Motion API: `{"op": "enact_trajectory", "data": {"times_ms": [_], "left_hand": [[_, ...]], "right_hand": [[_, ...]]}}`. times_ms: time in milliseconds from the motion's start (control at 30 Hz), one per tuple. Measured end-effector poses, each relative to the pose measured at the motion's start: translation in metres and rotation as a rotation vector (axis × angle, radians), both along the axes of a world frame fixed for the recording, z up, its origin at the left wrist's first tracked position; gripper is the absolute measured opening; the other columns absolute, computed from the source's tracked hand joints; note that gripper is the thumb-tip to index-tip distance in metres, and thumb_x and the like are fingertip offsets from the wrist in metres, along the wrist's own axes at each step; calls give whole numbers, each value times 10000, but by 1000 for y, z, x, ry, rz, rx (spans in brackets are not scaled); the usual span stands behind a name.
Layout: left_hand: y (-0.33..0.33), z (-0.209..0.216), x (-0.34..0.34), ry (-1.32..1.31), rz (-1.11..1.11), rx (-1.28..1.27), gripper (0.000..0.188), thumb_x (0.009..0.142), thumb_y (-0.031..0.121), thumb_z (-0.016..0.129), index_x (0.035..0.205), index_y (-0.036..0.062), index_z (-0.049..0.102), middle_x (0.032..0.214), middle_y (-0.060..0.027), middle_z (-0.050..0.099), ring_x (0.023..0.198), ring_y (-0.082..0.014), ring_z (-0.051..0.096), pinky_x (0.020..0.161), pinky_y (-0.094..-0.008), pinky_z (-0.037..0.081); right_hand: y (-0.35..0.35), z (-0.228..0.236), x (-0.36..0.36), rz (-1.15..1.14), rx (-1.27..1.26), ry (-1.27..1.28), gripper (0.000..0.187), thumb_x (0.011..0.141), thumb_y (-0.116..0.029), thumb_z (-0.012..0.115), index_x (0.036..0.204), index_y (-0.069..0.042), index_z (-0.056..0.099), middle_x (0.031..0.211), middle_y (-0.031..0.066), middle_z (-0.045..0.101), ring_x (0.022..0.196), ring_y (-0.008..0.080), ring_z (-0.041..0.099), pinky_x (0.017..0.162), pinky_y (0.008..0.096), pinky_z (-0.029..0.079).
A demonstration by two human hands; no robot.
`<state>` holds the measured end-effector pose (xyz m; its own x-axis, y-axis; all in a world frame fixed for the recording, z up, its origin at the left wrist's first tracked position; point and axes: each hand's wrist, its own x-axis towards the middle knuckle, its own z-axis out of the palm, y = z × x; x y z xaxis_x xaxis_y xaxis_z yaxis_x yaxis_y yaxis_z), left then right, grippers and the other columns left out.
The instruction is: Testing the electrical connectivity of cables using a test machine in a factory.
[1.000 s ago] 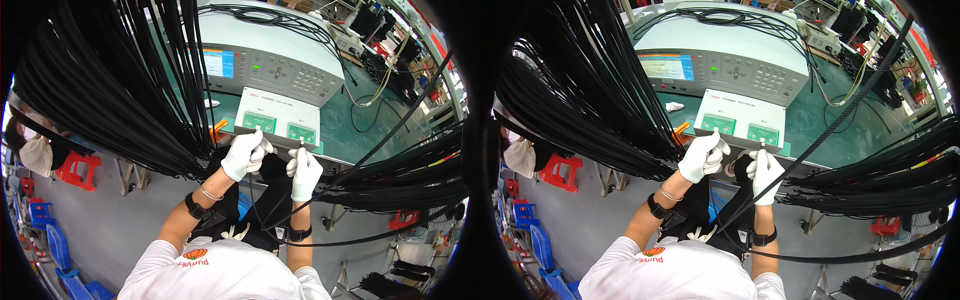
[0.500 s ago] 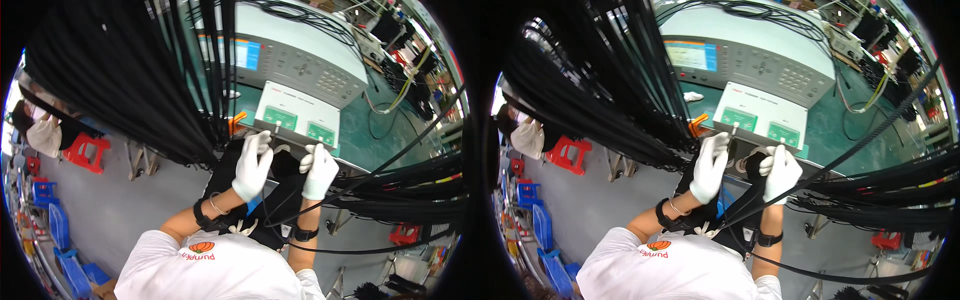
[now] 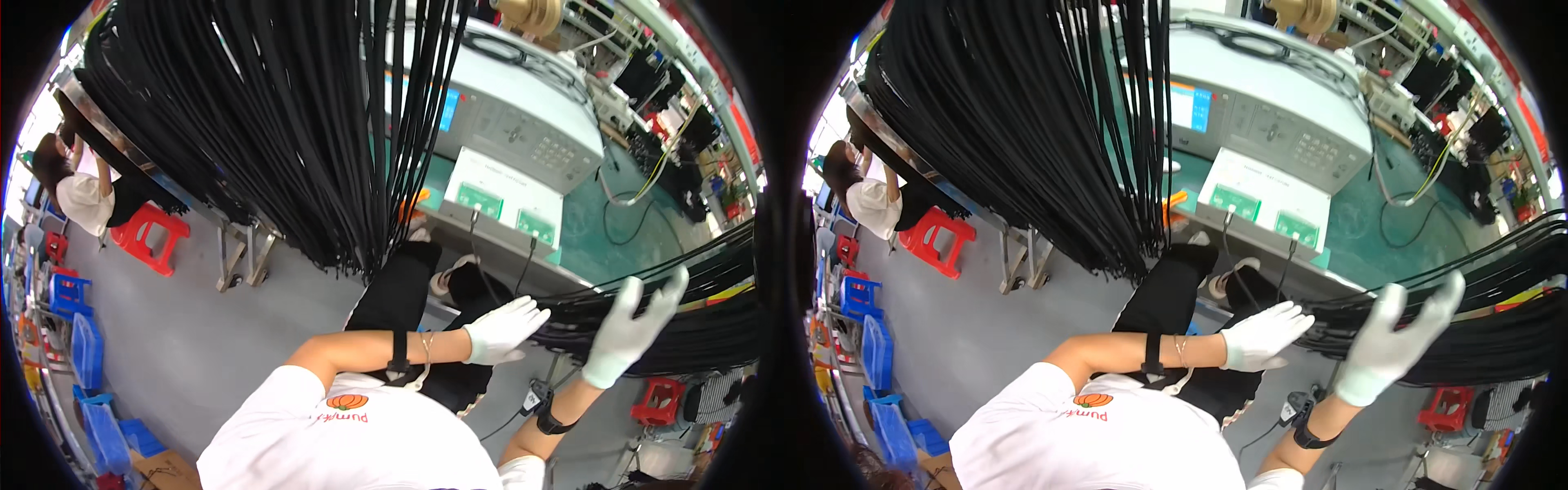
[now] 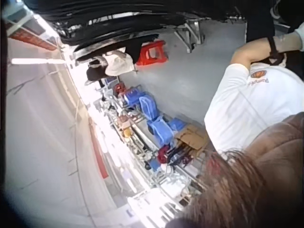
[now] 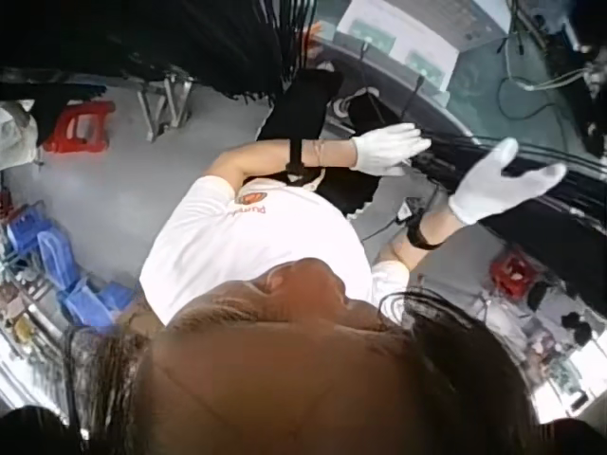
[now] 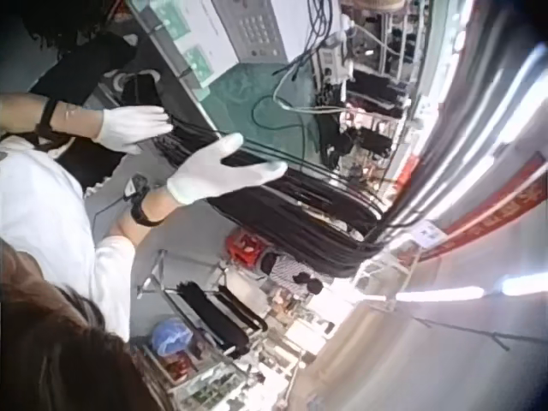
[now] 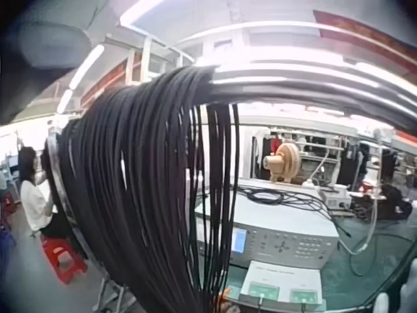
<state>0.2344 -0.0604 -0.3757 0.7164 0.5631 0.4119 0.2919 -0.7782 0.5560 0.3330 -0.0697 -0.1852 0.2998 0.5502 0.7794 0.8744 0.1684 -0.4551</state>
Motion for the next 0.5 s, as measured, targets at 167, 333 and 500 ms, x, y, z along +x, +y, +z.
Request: {"op": "enact_trajectory", "data": {"times_ms": [167,333,500], "left_hand": [[-2,16,-37,-253,-59,204,632,760,55,655,1341,-64,437,1312,-222,497,1259,-392,464,1117,-489,327],[-2,48,-102,-374,175,302,516,770,35,633,1270,-23,521,1178,-185,563,1120,-377,538,1009,-465,424],[-11,95,-146,-416,323,446,455,756,21,637,1203,-45,580,1145,-180,598,1079,-361,566,967,-460,443]], "right_hand": [[19,10,-22,356,128,333,226,934,18,565,1144,49,640,1115,140,677,1027,189,629,934,301,474],[57,62,-123,969,100,454,217,945,-145,612,1077,-1,708,957,99,717,880,155,661,821,284,499],[74,107,-175,1194,235,315,305,955,-242,626,1060,36,695,786,110,690,689,126,614,688,277,497]]}}
